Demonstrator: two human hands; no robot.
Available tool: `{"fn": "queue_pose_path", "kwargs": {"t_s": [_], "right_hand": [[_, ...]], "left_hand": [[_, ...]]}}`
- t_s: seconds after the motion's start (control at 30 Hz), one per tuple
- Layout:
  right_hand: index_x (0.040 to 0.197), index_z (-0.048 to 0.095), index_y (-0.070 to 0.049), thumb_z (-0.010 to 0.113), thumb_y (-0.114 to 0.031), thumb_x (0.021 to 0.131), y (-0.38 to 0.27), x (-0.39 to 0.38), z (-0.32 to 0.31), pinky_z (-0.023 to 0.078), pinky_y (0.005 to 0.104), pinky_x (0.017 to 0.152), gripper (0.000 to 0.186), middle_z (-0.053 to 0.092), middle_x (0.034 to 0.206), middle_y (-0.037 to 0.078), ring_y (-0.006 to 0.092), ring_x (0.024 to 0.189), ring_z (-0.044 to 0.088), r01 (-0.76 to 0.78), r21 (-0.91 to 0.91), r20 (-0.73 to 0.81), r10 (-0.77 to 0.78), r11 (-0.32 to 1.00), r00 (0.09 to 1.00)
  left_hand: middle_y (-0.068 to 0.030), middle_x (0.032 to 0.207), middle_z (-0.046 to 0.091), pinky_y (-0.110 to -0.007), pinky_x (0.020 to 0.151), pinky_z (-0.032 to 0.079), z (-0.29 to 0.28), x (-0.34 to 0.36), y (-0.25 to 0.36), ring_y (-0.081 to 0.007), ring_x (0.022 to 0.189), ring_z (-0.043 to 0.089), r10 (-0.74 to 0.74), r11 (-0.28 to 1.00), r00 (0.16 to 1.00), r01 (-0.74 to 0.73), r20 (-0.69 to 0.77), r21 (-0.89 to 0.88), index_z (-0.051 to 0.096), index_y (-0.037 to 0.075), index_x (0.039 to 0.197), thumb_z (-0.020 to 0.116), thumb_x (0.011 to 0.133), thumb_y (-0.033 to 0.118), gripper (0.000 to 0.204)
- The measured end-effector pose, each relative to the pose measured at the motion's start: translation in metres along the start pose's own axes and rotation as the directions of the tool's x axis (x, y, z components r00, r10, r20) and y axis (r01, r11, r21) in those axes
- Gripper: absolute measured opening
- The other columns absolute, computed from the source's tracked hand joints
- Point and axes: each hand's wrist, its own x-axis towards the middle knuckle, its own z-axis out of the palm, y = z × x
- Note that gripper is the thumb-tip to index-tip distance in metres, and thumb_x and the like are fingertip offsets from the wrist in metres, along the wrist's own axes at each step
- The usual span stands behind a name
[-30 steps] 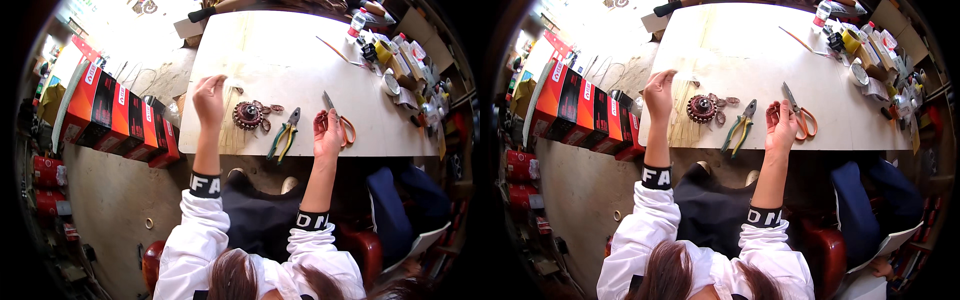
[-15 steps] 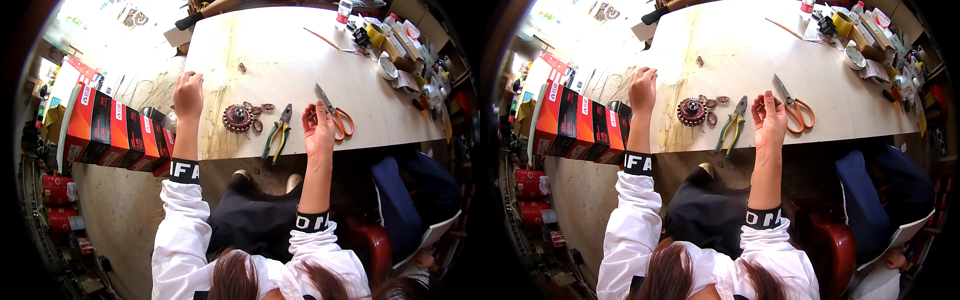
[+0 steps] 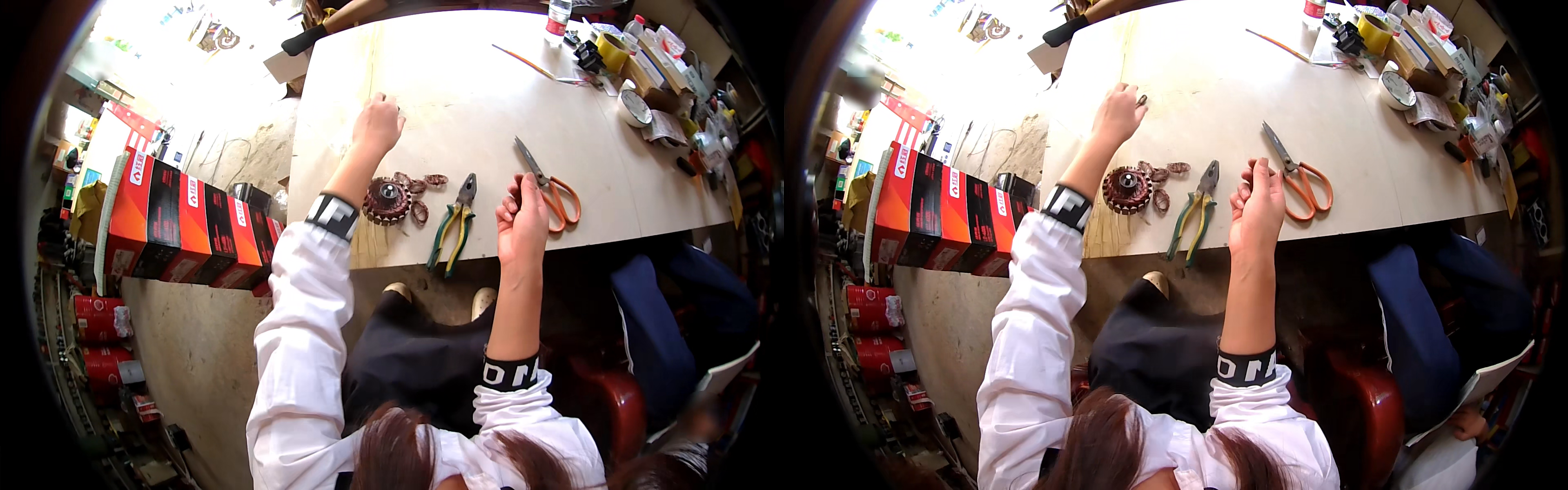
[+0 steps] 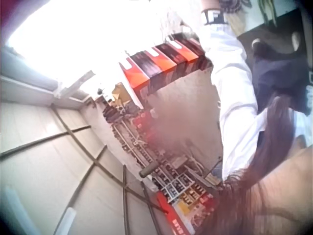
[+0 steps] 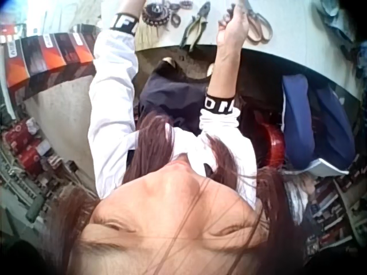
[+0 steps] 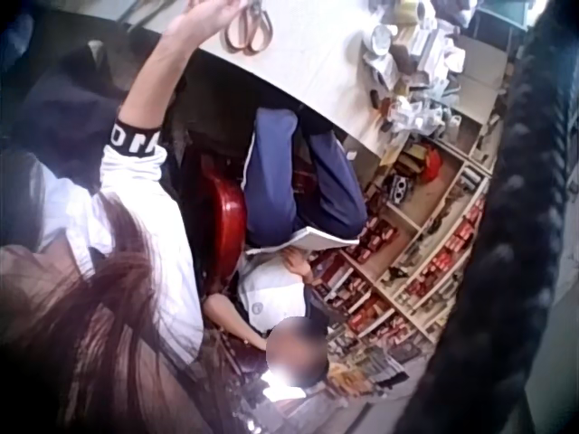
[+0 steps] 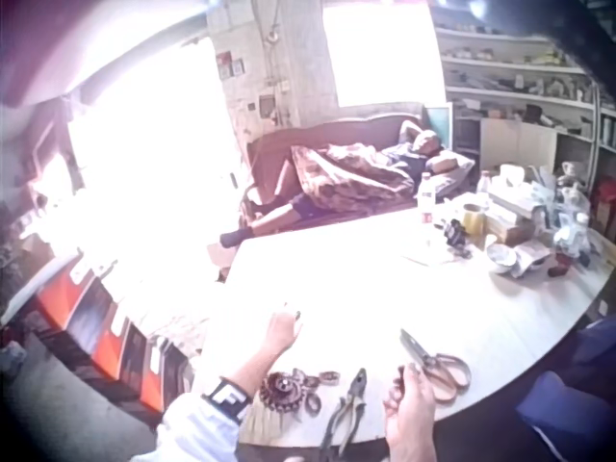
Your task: The person sits at a workbench and manipulates a motor stator, using pliers to adjust copper windings and trim excess wire. They handle the stator with both hands, rotating it to access different sections, and use pliers to pull and cut wires. The person also handles small metal rings and other components on the table.
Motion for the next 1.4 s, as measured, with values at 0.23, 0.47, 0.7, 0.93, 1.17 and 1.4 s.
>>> {"fn": "queue_pose_path", "kwargs": {"t_s": [0.23,0.47,0.7,0.93,1.17,1.4], "right_hand": [[0.104,0.052,0.000,0.045,-0.020,0.103,-0.002,0.002,-0.001,0.024,0.0202,0.049,0.021,0.039,0.072,-0.004,0.0042,0.059,0.029,-0.059,-0.004,0.078,0.059,0.998,0.995],[0.097,0.047,-0.001,0.041,-0.026,0.105,0.006,0.006,0.010,0.019,0.0216,0.045,0.026,0.031,0.068,-0.004,0.0048,0.055,0.024,-0.146,-0.087,0.182,0.159,0.986,0.970],[0.117,0.049,0.003,0.035,-0.026,0.106,0.024,0.020,0.007,0.050,0.0357,0.094,0.034,0.060,0.111,0.013,0.0191,0.103,0.058,-0.138,-0.031,0.143,0.141,0.990,0.980],[0.127,0.045,0.005,0.029,-0.021,0.106,0.031,0.004,0.006,0.043,0.0384,0.103,0.037,0.055,0.125,0.019,0.0262,0.118,0.053,-0.245,0.063,0.411,0.199,0.967,0.890],[0.125,0.044,0.008,0.034,-0.021,0.106,0.026,0.014,-0.012,0.050,0.0359,0.095,0.036,0.057,0.116,0.017,0.0247,0.108,0.057,-0.499,0.361,0.447,0.323,0.788,0.834],[0.112,0.050,0.005,0.041,-0.021,0.105,0.014,0.025,-0.023,0.033,0.0198,0.056,0.028,0.044,0.081,0.002,0.0078,0.066,0.038,-0.390,0.027,0.308,0.363,0.920,0.879]], "left_hand": [[-0.0188,0.106,0.069,-0.040,0.086,0.054,0.060,0.042,-0.018,-0.0348,0.099,0.066,-0.330,0.944,0.919,0.315,0.214,0.101,0.072,0.004,0.100,0.066,0.084,0.019,0.022],[-0.0135,0.075,0.071,-0.030,0.067,0.053,0.041,0.037,-0.020,-0.0213,0.069,0.068,-0.064,0.851,0.926,0.245,0.371,-0.464,0.073,0.000,0.090,0.066,0.080,0.016,0.020],[-0.0062,0.081,0.070,-0.024,0.065,0.053,-0.050,-0.064,0.084,-0.0108,0.071,0.064,0.067,0.165,0.899,0.418,0.433,-0.893,0.070,-0.004,0.093,0.072,0.082,0.009,0.017],[-0.0127,0.087,0.071,-0.027,0.071,0.053,-0.053,-0.121,0.115,-0.0148,0.077,0.068,-0.170,0.310,0.967,0.236,0.191,-0.921,0.069,-0.003,0.097,0.068,0.081,0.003,0.017],[-0.0081,0.093,0.072,-0.023,0.074,0.053,-0.080,-0.143,0.110,-0.0115,0.083,0.068,-0.207,0.472,0.978,0.124,0.027,-0.873,0.070,-0.002,0.102,0.066,0.085,-0.002,0.017],[-0.0145,0.087,0.067,-0.032,0.070,0.052,-0.071,-0.166,0.072,-0.0242,0.073,0.066,-0.171,0.824,0.985,0.161,0.031,-0.543,0.069,0.001,0.099,0.069,0.080,0.006,0.019]]}}
